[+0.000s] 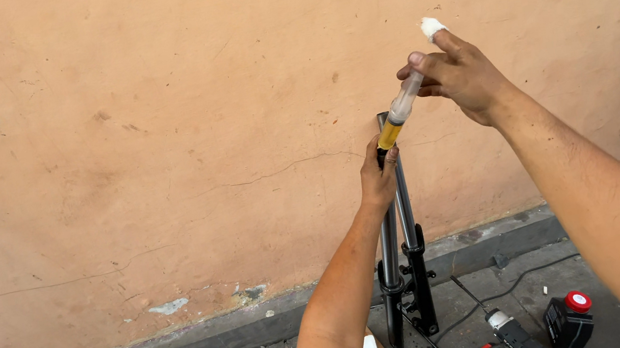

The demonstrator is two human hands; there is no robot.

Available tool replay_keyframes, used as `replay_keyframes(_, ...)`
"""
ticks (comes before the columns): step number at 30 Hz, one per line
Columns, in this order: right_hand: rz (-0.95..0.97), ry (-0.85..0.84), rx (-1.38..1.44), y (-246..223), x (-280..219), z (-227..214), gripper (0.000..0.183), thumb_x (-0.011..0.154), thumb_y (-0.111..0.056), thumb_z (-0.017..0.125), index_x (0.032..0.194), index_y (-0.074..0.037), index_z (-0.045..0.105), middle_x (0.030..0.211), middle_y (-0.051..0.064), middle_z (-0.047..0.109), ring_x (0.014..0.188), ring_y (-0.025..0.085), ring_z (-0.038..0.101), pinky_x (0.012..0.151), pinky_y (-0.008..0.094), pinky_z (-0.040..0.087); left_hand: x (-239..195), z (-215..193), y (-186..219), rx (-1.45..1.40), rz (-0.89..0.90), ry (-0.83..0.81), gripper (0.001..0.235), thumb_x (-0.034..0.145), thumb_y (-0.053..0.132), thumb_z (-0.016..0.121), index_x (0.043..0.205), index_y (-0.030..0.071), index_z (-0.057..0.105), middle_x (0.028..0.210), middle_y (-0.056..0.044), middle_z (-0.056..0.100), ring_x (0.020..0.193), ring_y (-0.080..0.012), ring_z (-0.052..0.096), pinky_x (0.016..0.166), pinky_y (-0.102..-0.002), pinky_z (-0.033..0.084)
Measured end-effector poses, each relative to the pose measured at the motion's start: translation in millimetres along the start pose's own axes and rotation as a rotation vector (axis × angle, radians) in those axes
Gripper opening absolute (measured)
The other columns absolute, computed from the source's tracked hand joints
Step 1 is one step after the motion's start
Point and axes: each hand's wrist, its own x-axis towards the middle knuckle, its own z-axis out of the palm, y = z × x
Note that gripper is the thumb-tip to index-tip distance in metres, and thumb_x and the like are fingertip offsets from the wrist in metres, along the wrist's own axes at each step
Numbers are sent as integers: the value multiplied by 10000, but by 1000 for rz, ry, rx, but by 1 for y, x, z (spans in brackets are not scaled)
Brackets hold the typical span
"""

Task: The person repeatedly draws yellow fluid from a bottle using a syringe and injects it into the top of two vertical motorcycle suspension forks. The person refills the syringe multiple times and injects into each fork in turn.

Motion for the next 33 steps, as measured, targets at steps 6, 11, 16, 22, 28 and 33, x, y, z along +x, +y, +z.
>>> replay_keyframes(6, 311, 1, -13, 27, 8, -7, 974, 918, -765, 524, 1611, -135, 257, 1417, 244, 525, 1259, 393, 531, 956, 468, 413, -1, 5, -5, -22, -1, -27, 468, 1044, 452, 597, 1449, 228, 526, 929, -124, 643, 851, -241, 675, 848, -418, 572)
replay_keyframes(11, 607, -81, 29, -35, -29, 16, 1242, 729, -915, 370, 1687, -183, 71, 1634, 306, 301, 1387, 561, 430, 1021, 600, 387, -2, -3, 12, -13, -1, -39, 466, 1046, 452, 590, 1444, 220, 524, 951, -128, 658, 859, -246, 672, 863, -429, 570)
replay_keyframes(16, 586, -32, 419, 1, -19, 23, 1230, 701, -839, 543, 1673, -240, 83, 1667, 320, 154, 1413, 676, 328, 1096, 753, 292, -1, 6, 4, 25, 17, -27, 477, 1041, 429, 586, 1462, 222, 503, 1043, -201, 673, 893, -331, 694, 880, -476, 568)
replay_keyframes(22, 397, 248, 805, 31, -1, 29, 1323, 778, -595, 759, 1648, -144, -129, 1533, 310, 248, 1309, 477, 512, 1045, 632, 519, -3, 19, 1, -26, -5, -56, 474, 1043, 447, 599, 1450, 212, 538, 968, -137, 682, 865, -258, 695, 879, -424, 590)
replay_keyframes(28, 378, 337, 778, 25, 7, 32, 1269, 800, -563, 765, 1622, -70, -67, 1280, 230, 347, 1078, 331, 551, 938, 541, 611, -9, 21, 16, 57, -79, -112, 666, 971, 494, 678, 1526, 205, 451, 1141, -194, 714, 1126, -362, 690, 1039, -493, 529)
replay_keyframes(33, 411, 361, 715, 35, 12, 27, 1189, 821, -541, 763, 1640, -101, 21, 1324, 273, 380, 1089, 362, 584, 875, 556, 635, -13, 28, 19, 14, -103, -104, 699, 936, 449, 733, 1531, 217, 450, 1152, -186, 725, 1185, -352, 672, 1088, -482, 509)
